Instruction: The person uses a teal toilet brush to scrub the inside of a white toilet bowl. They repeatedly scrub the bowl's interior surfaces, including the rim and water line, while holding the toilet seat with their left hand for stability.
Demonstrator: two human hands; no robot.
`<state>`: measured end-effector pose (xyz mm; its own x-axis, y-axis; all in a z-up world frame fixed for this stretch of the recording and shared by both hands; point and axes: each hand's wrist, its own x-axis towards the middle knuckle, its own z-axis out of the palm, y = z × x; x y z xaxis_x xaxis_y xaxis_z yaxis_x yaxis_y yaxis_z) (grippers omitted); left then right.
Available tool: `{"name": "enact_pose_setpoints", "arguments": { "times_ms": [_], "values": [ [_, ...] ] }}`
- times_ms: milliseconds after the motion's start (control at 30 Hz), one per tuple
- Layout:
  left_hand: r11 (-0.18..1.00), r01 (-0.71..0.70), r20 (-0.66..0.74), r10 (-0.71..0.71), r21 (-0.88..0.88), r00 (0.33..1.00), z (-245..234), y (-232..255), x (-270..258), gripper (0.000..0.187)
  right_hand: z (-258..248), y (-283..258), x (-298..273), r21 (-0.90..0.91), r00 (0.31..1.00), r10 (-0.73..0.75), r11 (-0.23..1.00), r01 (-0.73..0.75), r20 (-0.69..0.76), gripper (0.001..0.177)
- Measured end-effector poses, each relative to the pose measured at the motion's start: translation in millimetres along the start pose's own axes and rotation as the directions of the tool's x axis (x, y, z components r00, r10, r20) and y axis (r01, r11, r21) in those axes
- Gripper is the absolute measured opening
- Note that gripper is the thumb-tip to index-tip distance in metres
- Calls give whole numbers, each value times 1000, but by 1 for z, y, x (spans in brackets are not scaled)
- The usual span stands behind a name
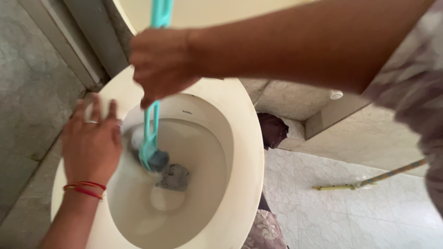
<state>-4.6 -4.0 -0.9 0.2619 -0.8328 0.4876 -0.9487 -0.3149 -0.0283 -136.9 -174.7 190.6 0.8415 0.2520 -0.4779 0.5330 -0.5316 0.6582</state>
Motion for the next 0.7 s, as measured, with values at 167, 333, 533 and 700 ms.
{"name": "enact_pose_setpoints", "arguments": {
  "times_ms": [167,333,533,700],
  "values": [
    [999,0,71,3,-40,997,5,2,-1,50,7,-3,11,-21,997,-44,999,45,56,58],
    [996,26,86,-18,-89,996,7,-1,1,47,36,20,-29,115,911,55,987,-111,410,54],
    [995,48,81,-41,-84,996,10,0,1,46,52,-2,-30,301,930,-57,952,-59,363,49],
    [994,41,40,-37,-97,998,6,0,2,44,27,-9,-16,101,982,10,994,-29,190,46]
  ]
}}
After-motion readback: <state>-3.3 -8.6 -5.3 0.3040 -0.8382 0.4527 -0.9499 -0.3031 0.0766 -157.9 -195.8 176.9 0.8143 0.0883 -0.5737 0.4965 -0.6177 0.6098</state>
